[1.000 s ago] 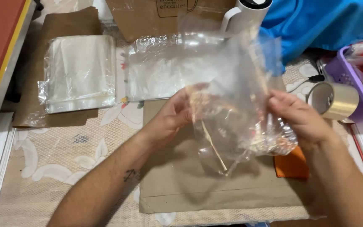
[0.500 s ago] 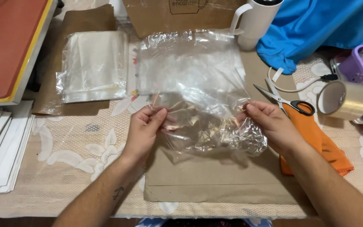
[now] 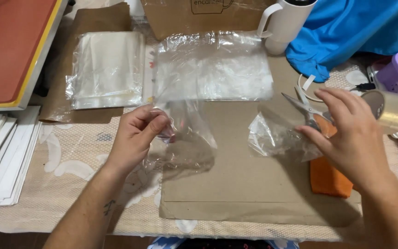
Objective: The person is organizing and stacking clear plastic bags on a cardboard sheet, smoothing them out individually before adding them to the pile and eventually securing them with tape.
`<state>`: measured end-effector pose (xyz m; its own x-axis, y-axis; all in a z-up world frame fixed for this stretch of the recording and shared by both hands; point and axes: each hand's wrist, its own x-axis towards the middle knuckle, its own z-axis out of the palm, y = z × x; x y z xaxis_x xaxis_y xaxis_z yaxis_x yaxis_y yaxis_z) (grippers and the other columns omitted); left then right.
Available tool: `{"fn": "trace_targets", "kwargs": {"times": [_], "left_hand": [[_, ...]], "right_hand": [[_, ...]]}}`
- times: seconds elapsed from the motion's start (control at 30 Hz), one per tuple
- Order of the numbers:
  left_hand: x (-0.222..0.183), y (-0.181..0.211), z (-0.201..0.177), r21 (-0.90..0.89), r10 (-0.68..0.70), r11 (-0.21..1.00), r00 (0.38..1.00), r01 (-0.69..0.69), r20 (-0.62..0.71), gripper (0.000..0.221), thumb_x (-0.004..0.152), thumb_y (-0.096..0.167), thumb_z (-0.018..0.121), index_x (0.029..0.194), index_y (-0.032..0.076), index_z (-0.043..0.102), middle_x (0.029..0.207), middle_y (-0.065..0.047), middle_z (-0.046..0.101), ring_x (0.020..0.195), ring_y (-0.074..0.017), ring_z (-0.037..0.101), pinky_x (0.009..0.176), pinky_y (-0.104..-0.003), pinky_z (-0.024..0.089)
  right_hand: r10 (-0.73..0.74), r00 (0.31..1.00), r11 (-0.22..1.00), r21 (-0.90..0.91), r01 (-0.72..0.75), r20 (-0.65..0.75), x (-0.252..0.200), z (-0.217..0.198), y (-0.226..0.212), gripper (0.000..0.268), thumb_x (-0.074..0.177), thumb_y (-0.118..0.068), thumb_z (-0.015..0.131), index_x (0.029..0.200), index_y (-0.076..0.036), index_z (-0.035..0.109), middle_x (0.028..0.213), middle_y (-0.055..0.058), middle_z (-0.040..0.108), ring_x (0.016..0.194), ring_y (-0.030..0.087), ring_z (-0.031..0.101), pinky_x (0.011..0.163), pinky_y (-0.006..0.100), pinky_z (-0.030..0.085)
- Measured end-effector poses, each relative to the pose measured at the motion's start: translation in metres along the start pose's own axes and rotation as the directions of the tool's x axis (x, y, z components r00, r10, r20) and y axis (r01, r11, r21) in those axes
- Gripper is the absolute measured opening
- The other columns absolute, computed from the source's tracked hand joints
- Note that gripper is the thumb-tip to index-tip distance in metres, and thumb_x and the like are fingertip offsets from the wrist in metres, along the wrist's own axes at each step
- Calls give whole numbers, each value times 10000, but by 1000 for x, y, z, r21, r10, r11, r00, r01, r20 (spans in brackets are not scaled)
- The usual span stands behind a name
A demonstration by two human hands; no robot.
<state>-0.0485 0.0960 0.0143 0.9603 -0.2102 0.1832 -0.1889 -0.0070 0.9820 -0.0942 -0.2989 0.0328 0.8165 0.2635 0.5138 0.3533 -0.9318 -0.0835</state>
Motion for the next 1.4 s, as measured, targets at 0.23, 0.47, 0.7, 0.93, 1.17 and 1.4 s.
{"fn": "trace_targets", "kwargs": {"times": [0.23, 0.47, 0.7, 0.93, 1.17, 1.4], "left_hand": [[9, 35, 28, 156, 149, 972, 976, -174, 156, 105, 885, 78, 758, 793, 53, 714, 660, 14, 623, 548, -38, 461, 488, -206, 380], [20, 33, 10, 32, -66, 998, 988, 62, 136, 385, 1011, 361, 547, 735, 103, 623, 512, 37, 415, 484, -71, 333, 500, -235, 280], [-11, -15, -11, -565, -214, 735, 919, 374, 330, 576, 793, 164, 810, 1308, 44, 581, 1397, -155, 583, 1127, -263, 625, 721, -305, 588], [-13, -9, 25, 16, -79, 995, 659, 102, 748, 1245, 755, 518, 759, 1555, 297, -169, 1688, -234, -14, 1527, -414, 170, 1224, -554, 221], [-20, -27, 7, -560, -461, 753, 884, 345, -74, 199, 943, 72, 614, 1141, 78, 634, 995, -113, 663, 868, -241, 624, 899, -472, 504], [-38, -31, -36, -166, -722, 619, 640, 768, 264, 224, 934, -108, 614, 1157, -90, 628, 709, -197, 680, 558, -231, 646, 505, -290, 563]], "right_hand": [[-309, 951, 800, 539, 263, -6, 70, -15, -76, 1143, 699, -455, 851, 1547, -4, 231, 1632, 211, 294, 1548, 388, 271, 1289, 541, 235], [-58, 996, 370, 928, -36, 62, 82, 11, -62, 86, 860, -57, 753, 910, 7, 723, 871, 121, 753, 803, 163, 733, 768, 257, 612], [288, 957, -13, 1000, 24, -19, 82, 10, -46, 133, 1091, -186, 558, 1078, -75, 486, 733, 155, 645, 623, 245, 695, 735, 331, 678], [534, 786, -148, 950, -275, 311, 104, 21, -73, 231, 1002, -295, 536, 1184, -156, 501, 1025, 256, 732, 623, 192, 719, 478, 279, 588], [457, 714, -333, 846, -416, 531, 51, 48, -78, 301, 873, -175, 635, 1135, -131, 495, 1260, 237, 699, 990, 322, 739, 819, 374, 608], [231, 428, -225, 476, -850, 874, 51, 25, -80, 867, 716, -154, 594, 1553, -184, 372, 1391, 232, 634, 1001, 410, 670, 936, 504, 505]]}}
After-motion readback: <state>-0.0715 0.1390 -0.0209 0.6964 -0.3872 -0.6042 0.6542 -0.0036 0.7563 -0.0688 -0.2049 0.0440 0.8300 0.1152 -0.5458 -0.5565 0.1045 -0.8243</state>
